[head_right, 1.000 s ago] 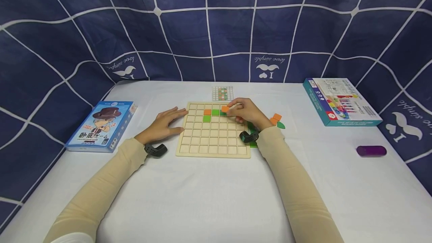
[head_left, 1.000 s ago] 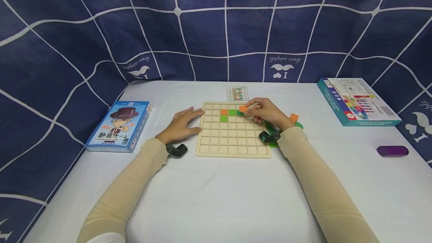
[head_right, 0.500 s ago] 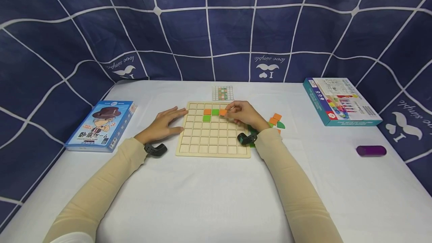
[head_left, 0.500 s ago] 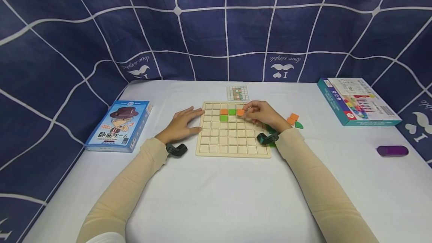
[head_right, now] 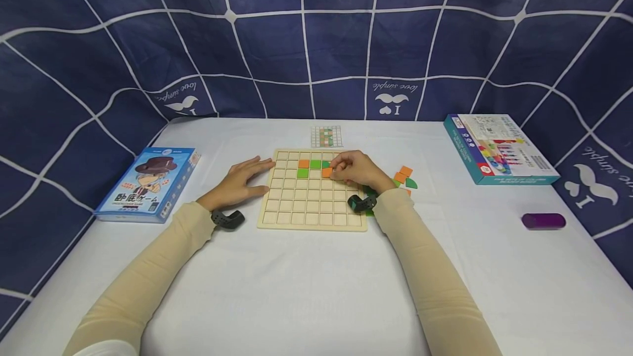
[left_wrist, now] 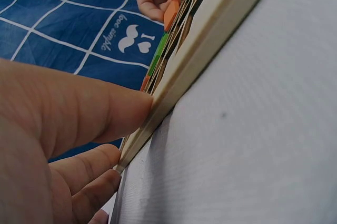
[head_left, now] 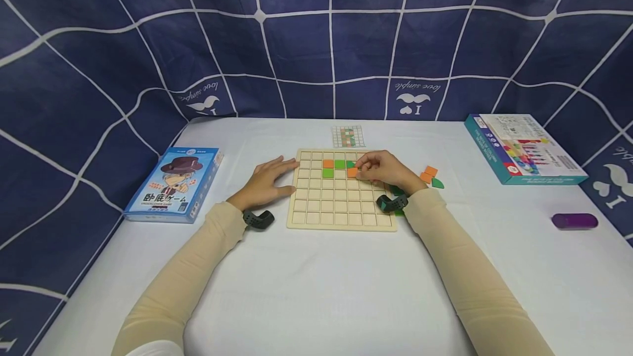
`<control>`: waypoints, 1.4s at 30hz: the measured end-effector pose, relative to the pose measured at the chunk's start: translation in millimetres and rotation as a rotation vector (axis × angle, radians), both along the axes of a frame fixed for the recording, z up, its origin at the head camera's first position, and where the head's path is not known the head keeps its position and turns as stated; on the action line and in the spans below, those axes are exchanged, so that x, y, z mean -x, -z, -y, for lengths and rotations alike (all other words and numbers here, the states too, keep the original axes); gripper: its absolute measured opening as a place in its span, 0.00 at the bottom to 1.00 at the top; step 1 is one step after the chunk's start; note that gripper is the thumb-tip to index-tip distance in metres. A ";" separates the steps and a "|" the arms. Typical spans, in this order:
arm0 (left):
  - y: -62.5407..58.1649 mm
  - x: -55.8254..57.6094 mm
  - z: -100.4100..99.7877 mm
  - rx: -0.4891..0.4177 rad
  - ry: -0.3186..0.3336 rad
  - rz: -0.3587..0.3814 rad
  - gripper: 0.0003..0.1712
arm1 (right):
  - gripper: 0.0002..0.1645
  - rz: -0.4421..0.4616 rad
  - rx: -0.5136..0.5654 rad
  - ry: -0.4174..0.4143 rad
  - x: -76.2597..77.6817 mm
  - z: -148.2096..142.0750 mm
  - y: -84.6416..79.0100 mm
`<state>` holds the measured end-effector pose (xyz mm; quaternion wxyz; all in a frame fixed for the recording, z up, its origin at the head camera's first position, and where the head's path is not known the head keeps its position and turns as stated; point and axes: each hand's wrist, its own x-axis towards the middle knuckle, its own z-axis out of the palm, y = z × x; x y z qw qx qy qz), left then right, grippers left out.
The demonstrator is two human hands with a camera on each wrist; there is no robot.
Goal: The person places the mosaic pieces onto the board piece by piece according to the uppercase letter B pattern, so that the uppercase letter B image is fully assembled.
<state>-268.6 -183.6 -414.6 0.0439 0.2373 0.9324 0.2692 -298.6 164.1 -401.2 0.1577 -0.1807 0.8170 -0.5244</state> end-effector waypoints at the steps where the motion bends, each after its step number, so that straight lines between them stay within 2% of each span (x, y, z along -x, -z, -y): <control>1: -0.2 -0.1 -0.1 -0.001 0.001 -0.001 0.41 | 0.16 -0.007 -0.010 0.000 -0.3 0.2 -0.2; 10: 0.1 0.4 -0.7 0.001 -0.002 -0.004 0.40 | 0.17 -0.041 -0.089 0.013 -0.4 1.2 -0.8; 21: 0.5 0.0 0.1 0.002 -0.003 -0.007 0.40 | 0.18 -0.054 -0.109 0.003 -1.1 2.6 -2.4; 25: 0.6 -0.3 0.5 0.003 -0.003 -0.006 0.40 | 0.19 -0.042 -0.097 -0.001 -0.5 3.0 -2.1; 32: 1.1 0.8 -0.2 0.005 -0.011 0.003 0.41 | 0.19 0.030 -0.074 0.012 -1.7 3.3 -9.6; 42: 2.4 0.1 -0.3 -0.005 -0.004 -0.012 0.41 | 0.20 0.106 0.052 -0.008 -10.0 -19.5 -24.5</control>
